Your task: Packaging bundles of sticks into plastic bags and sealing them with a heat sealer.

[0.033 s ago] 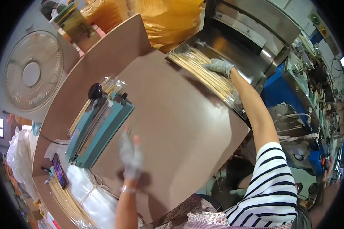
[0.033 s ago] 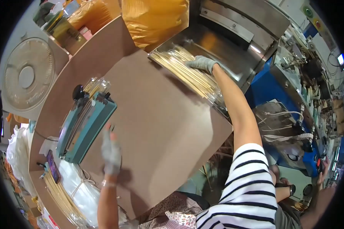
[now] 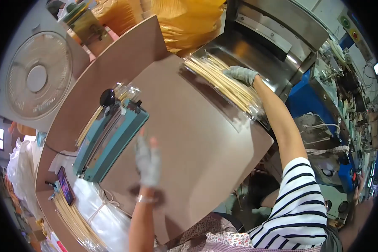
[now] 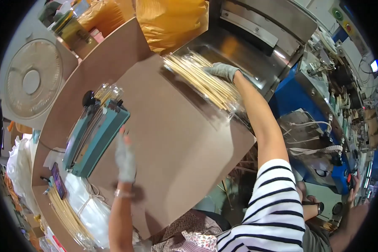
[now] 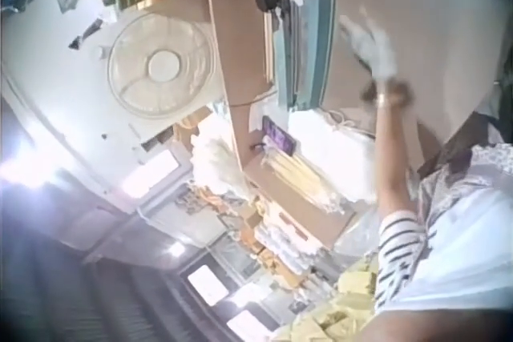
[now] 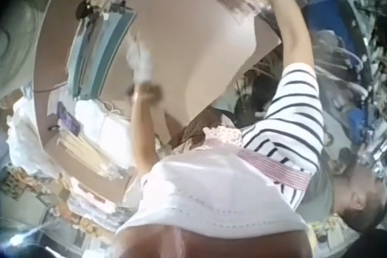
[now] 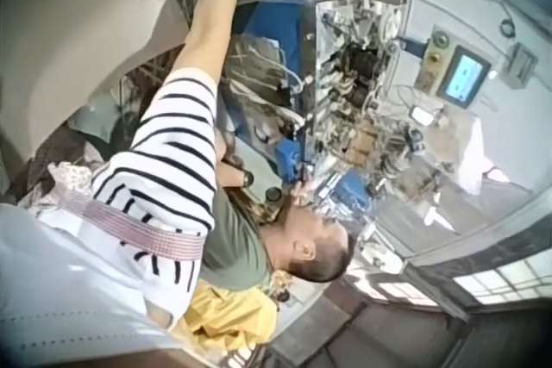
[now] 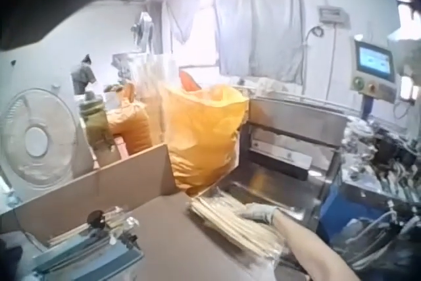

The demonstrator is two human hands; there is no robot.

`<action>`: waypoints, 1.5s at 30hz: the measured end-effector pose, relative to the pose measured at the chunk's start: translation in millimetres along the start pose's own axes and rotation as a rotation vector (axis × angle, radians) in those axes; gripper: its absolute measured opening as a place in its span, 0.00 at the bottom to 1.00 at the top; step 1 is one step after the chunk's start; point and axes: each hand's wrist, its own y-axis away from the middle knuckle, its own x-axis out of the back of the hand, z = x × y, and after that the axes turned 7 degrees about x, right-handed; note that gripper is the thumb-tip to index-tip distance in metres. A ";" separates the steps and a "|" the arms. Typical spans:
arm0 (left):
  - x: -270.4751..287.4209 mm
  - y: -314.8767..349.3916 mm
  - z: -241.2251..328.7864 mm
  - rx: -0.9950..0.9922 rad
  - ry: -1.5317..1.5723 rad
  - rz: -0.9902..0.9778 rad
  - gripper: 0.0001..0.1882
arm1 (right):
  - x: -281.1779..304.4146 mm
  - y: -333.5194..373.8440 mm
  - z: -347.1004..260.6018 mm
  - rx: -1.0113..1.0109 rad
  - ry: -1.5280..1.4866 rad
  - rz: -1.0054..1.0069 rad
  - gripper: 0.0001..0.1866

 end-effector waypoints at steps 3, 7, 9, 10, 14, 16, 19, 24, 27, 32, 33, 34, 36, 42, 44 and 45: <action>-30.2 -19.6 7.8 0.087 0.056 0.037 0.36 | -19.5 26.0 -22.7 0.130 -0.298 -0.110 0.32; -40.4 -2.5 21.9 0.246 0.211 0.121 0.45 | -99.2 105.2 -132.9 0.175 0.453 0.091 0.45; -46.8 14.1 24.9 0.246 0.098 0.168 0.48 | -153.3 110.8 -127.9 0.186 0.845 0.279 0.54; -50.2 20.6 23.8 0.246 0.037 0.235 0.50 | -180.0 114.0 -121.3 0.233 0.874 0.319 0.53; -46.0 37.6 28.4 0.227 -0.005 0.265 0.53 | -239.5 142.6 -128.5 0.226 0.726 0.294 0.46; -28.3 57.1 38.7 0.342 0.032 0.208 0.51 | -263.3 160.7 -121.9 0.229 0.705 0.304 0.44; -15.6 98.8 13.3 0.242 0.013 0.332 0.47 | -303.3 180.6 -117.8 0.319 0.611 0.238 0.45; 52.9 142.3 -9.1 0.422 0.844 0.182 0.42 | -362.0 197.5 -146.8 0.111 0.125 -0.086 0.50; 88.5 150.1 -22.4 0.571 1.093 0.108 0.37 | -384.8 186.8 -153.2 0.203 0.031 -0.237 0.48; 108.4 164.6 -47.2 0.373 1.065 0.170 0.42 | -420.2 187.9 -177.4 0.149 -0.314 -0.395 0.48; 112.9 168.3 -47.2 0.366 1.068 0.198 0.42 | -421.5 201.6 -186.5 0.331 -0.315 -0.351 0.44; 118.6 170.3 -36.4 0.182 1.016 0.263 0.45 | -417.7 211.4 -196.0 0.507 -0.317 -0.295 0.41; 145.1 179.9 -11.3 -0.056 0.942 0.281 0.52 | -402.5 234.3 -228.7 0.603 -0.410 -0.338 0.48; 199.2 193.3 9.7 -0.146 0.681 0.099 0.60 | -378.7 268.1 -273.1 0.898 -0.273 -0.274 0.73; 193.4 182.1 -12.7 -0.164 0.648 -0.051 0.73 | -378.3 257.8 -256.5 0.911 -0.189 -0.336 0.78; 186.0 177.6 -27.2 -0.164 0.657 -0.045 0.73 | -380.3 252.3 -250.2 0.910 -0.181 -0.342 0.78</action>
